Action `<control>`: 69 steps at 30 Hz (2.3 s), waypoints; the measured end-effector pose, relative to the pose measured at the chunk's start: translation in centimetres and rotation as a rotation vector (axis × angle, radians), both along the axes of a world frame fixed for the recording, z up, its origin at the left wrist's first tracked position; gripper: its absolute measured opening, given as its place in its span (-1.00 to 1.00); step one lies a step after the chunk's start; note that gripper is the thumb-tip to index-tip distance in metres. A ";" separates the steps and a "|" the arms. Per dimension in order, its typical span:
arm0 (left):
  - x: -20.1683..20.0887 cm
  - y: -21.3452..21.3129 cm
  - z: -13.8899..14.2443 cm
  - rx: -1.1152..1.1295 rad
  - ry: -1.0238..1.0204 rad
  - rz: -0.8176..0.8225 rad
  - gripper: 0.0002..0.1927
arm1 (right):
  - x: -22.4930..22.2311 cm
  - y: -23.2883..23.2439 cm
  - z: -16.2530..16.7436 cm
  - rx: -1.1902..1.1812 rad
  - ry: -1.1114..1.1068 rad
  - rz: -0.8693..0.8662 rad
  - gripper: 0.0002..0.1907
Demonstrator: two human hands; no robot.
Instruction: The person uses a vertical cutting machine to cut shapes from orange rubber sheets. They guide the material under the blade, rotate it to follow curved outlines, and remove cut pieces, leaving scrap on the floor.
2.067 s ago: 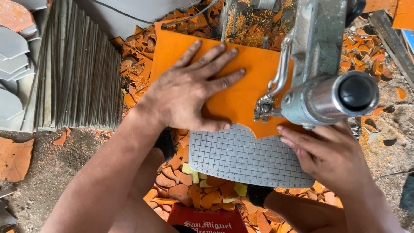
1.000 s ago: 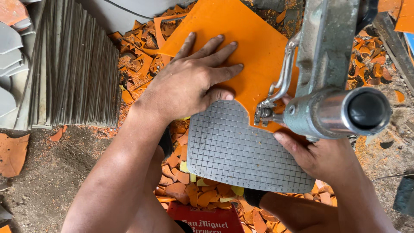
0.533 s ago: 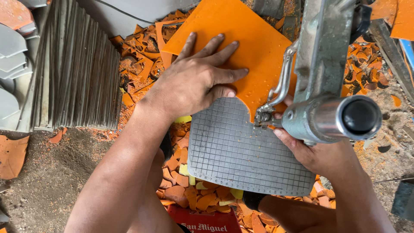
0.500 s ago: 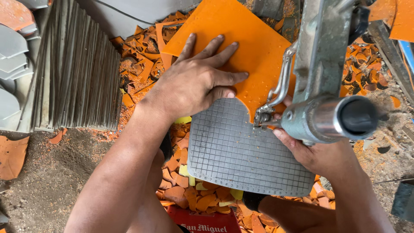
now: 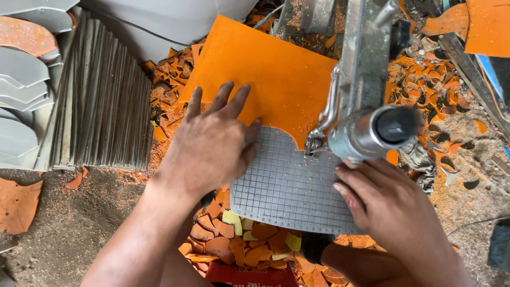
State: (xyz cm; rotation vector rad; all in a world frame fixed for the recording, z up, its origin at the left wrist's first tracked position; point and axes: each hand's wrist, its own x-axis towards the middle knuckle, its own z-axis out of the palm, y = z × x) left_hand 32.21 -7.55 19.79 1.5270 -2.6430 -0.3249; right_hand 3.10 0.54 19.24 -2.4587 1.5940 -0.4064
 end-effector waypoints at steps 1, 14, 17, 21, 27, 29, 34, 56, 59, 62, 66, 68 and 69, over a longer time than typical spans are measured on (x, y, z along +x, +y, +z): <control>-0.1 0.1 0.1 -0.001 0.008 -0.014 -0.64 | 0.1 -0.2 0.2 0.034 -0.019 -0.039 -0.67; -2.2 -6.4 -3.7 -0.136 0.227 -0.142 -0.40 | -3.1 -6.2 -4.3 -0.307 -0.017 -0.179 -0.82; -2.4 -6.6 -3.7 -0.095 0.217 -0.116 -0.43 | -4.8 -6.6 -3.8 -0.275 -0.234 -0.186 -0.89; -1.3 -5.7 -2.9 -0.104 0.176 -0.074 -0.45 | -8.1 -3.6 -0.9 0.199 -0.031 -0.267 -0.90; 0.8 0.9 -0.3 -0.178 0.145 -0.045 -0.53 | -2.7 2.4 -0.4 0.370 -0.288 0.178 -0.77; 0.8 3.7 0.4 -0.011 0.087 -0.017 -0.47 | 0.6 3.7 -0.3 0.228 -0.399 0.240 -0.72; 1.9 5.6 1.8 -0.045 0.135 -0.061 -0.62 | 4.9 3.5 0.3 -0.036 -0.011 0.360 -0.40; -1.3 0.6 -3.9 -0.245 0.263 -0.278 -0.37 | -2.3 5.5 -0.7 0.060 0.258 0.043 -0.39; -2.2 0.4 -3.5 -0.171 0.238 -0.250 -0.29 | -2.5 5.6 -1.0 0.103 0.322 0.008 -0.43; -2.5 0.0 -3.4 -0.101 0.264 -0.246 -0.38 | -0.7 6.0 -2.3 0.020 0.031 0.042 -0.32; -3.0 -0.8 -3.9 -0.182 0.309 -0.331 -0.51 | 2.3 7.5 -3.9 -0.018 0.229 0.052 -0.08; -3.3 -1.4 -4.2 -0.194 0.281 -0.363 -0.50 | 2.6 7.8 -4.0 0.045 0.187 0.013 -0.10; -3.4 -1.6 -4.3 -0.198 0.265 -0.374 -0.50 | 2.8 7.9 -4.0 0.039 0.184 0.003 -0.11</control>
